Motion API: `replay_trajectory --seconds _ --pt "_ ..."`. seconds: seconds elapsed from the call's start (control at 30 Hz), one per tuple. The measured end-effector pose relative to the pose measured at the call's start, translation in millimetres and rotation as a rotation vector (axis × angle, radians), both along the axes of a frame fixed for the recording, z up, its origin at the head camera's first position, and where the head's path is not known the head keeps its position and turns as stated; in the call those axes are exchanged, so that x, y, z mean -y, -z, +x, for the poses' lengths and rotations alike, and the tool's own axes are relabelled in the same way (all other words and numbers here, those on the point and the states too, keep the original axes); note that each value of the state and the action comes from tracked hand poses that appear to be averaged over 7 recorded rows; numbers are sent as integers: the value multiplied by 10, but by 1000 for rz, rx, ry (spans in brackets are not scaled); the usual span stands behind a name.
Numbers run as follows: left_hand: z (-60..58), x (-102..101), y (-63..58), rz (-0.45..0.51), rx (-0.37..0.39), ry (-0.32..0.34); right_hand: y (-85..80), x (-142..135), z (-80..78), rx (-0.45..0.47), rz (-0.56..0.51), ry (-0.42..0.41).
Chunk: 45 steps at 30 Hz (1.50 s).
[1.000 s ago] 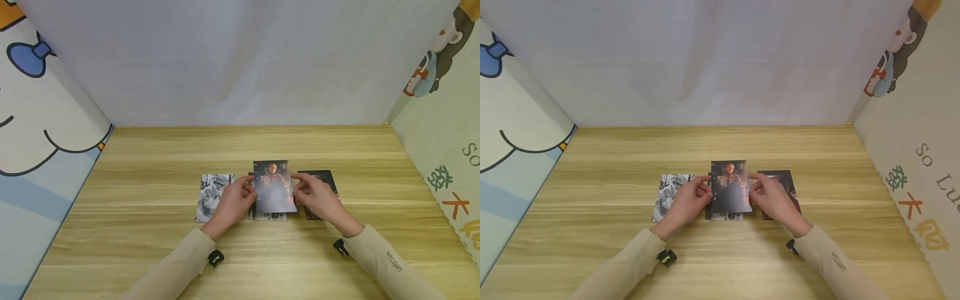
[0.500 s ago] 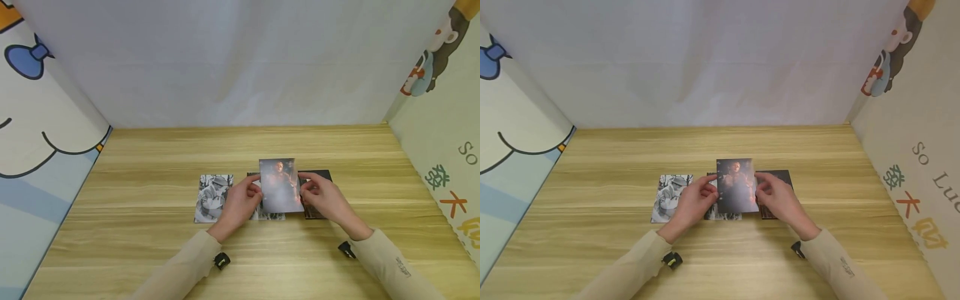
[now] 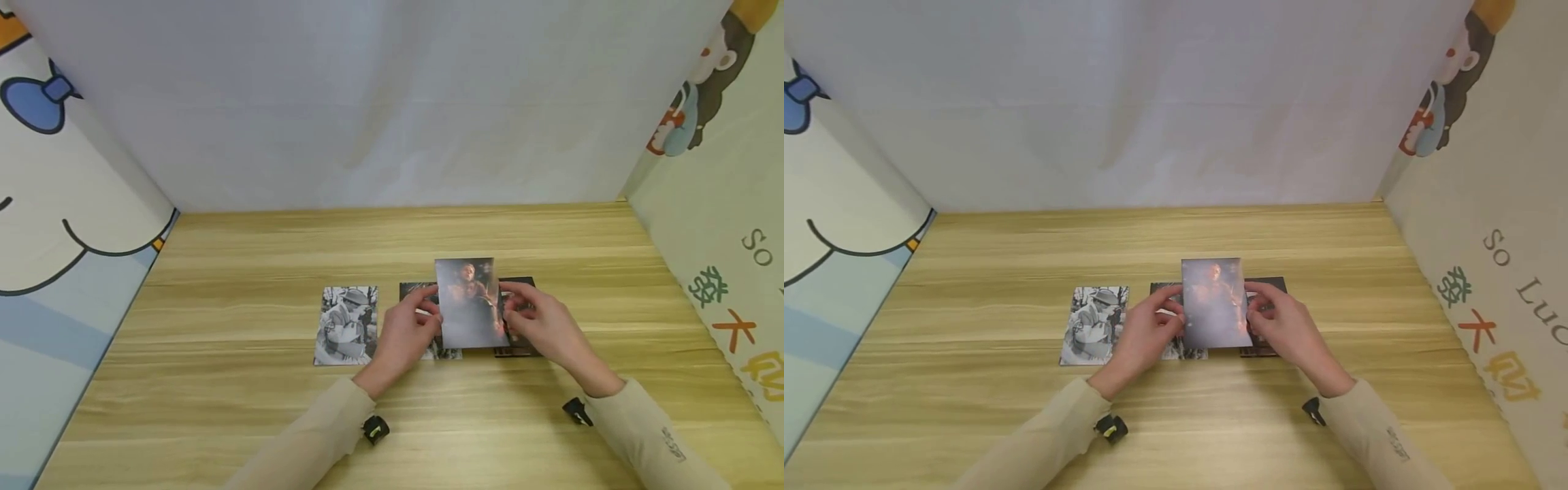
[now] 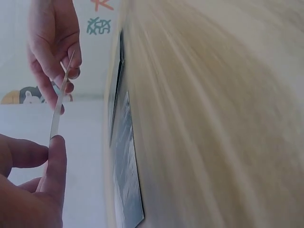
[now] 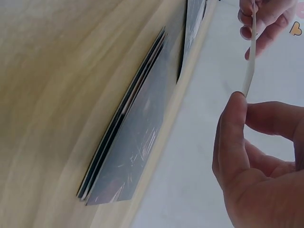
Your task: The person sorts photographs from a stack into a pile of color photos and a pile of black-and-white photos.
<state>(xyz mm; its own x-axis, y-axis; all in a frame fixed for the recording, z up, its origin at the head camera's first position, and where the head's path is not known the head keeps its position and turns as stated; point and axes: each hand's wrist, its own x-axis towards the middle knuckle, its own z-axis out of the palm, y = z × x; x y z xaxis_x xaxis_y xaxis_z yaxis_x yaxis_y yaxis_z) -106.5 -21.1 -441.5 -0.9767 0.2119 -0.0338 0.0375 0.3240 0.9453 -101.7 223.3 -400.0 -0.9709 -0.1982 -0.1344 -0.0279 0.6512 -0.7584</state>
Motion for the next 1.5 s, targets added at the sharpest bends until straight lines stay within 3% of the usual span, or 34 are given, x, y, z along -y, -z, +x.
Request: replay_trajectory --seconds 0.47,1.27,1.5 --pt "-1 -159 6 90 -7 17 -10 -122 24 -1 17 23" --pt "-13 -426 20 61 21 30 25 -355 62 11 10 60" --pt "-37 -509 13 95 54 43 10 -415 63 31 4 85"
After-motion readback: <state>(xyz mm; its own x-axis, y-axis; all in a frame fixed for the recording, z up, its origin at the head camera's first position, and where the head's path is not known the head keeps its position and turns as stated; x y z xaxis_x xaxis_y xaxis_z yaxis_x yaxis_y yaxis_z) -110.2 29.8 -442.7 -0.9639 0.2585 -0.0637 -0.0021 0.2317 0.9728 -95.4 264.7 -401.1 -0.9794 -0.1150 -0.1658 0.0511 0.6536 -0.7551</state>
